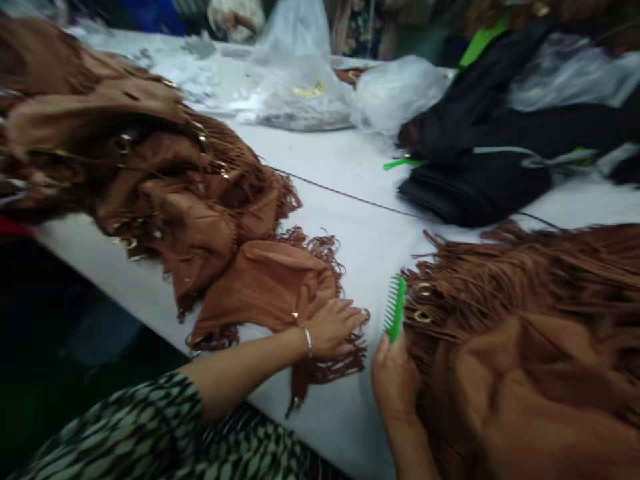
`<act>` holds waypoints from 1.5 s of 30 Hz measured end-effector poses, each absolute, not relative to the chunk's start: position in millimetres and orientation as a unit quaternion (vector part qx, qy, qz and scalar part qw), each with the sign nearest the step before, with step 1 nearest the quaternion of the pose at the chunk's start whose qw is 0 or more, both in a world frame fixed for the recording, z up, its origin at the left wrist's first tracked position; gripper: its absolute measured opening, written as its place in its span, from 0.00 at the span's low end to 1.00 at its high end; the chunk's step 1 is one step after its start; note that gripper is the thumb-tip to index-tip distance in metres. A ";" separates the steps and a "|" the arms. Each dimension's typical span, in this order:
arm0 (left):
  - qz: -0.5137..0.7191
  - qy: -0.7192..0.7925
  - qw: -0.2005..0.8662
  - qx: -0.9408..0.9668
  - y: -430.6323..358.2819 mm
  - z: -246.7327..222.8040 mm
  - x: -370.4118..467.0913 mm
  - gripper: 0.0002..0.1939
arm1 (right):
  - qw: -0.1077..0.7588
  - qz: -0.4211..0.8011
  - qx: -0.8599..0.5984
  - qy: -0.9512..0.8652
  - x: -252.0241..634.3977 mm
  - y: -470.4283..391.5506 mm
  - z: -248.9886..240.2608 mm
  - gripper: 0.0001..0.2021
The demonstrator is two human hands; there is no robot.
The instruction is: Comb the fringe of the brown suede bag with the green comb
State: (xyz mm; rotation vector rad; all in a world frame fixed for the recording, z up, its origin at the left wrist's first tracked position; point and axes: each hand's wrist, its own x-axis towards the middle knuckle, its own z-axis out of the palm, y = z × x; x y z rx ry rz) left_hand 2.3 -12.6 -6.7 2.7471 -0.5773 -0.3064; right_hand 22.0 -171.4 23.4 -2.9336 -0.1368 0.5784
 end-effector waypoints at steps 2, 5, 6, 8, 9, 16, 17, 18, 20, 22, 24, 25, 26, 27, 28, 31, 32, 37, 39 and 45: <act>-0.053 -0.212 0.189 0.957 -10.9 -18.2 4.9 0.32 | 0.020 0.208 -0.978 0.007 18.0 -187.8 24.7 0.16; -0.008 -0.201 0.163 0.966 27.1 -30.3 7.8 0.22 | 0.014 0.264 -0.963 -0.046 11.6 -165.5 14.7 0.16; -0.010 -0.201 0.147 0.968 40.5 -32.8 8.2 0.19 | 0.024 0.280 -0.957 -0.071 8.9 -152.6 9.6 0.15; -0.018 -0.206 0.123 0.971 60.4 -37.0 7.8 0.15 | 0.047 0.309 -0.944 -0.109 4.2 -129.6 -1.0 0.13; -0.019 -0.208 0.115 0.971 66.2 -39.2 6.8 0.13 | 0.053 0.321 -0.937 -0.122 3.2 -122.5 -5.6 0.12; -0.015 -0.180 0.123 0.976 74.0 -56.3 -6.8 0.08 | 0.021 0.335 -0.937 -0.094 31.9 -162.3 -10.9 0.14; -0.014 -0.175 0.125 0.977 74.3 -57.7 -8.1 0.08 | 0.013 0.332 -0.939 -0.083 36.0 -167.3 -9.6 0.15; -0.015 -0.171 0.126 0.977 74.6 -58.6 -8.9 0.08 | 0.007 0.329 -0.941 -0.076 38.6 -169.2 -8.8 0.15; -0.018 -0.168 0.130 0.977 75.5 -58.8 -9.6 0.08 | 0.006 0.325 -0.943 -0.074 39.8 -165.1 -8.4 0.16; -0.021 -0.168 0.133 0.977 76.6 -57.5 -9.4 0.08 | 0.014 0.325 -0.942 -0.082 40.1 -157.2 -9.3 0.17; -0.022 -0.168 0.138 0.976 77.8 -56.0 -9.0 0.09 | 0.021 0.322 -0.944 -0.073 45.3 -154.9 -10.0 0.17; -0.023 -0.168 0.140 0.975 78.1 -55.3 -8.8 0.10 | 0.021 0.317 -0.947 -0.056 50.5 -157.4 -10.1 0.17; -0.023 -0.171 0.143 0.974 78.0 -54.8 -8.8 0.11 | 0.020 0.311 -0.950 -0.033 57.1 -162.1 -9.8 0.17; -0.024 -0.174 0.147 0.973 77.5 -54.3 -8.9 0.12 | 0.020 0.303 -0.953 -0.009 64.3 -168.2 -9.2 0.17; -0.024 -0.177 0.149 0.973 76.6 -53.7 -9.3 0.12 | 0.025 0.295 -0.955 0.011 71.1 -174.6 -8.3 0.17; -0.021 -0.181 0.153 0.971 74.7 -50.3 -14.0 0.14 | 0.068 0.268 -0.961 0.035 80.2 -186.2 -4.9 0.17; -0.018 -0.182 0.154 0.971 76.2 -48.6 -17.2 0.13 | 0.086 0.260 -0.961 0.031 77.5 -185.9 -3.9 0.17; 0.042 0.012 0.142 0.989 121.5 -36.7 -49.1 0.09 | 0.301 0.187 -0.931 0.088 25.1 -162.3 -6.1 0.19; 0.063 0.125 0.104 0.985 150.7 -30.9 -69.2 0.10 | 0.333 0.179 -0.924 0.056 -2.4 -146.9 -11.1 0.18; 0.068 0.318 0.025 0.945 180.9 -27.9 -123.6 0.25 | 0.218 0.276 -0.925 -0.145 -48.4 -88.1 -24.2 0.35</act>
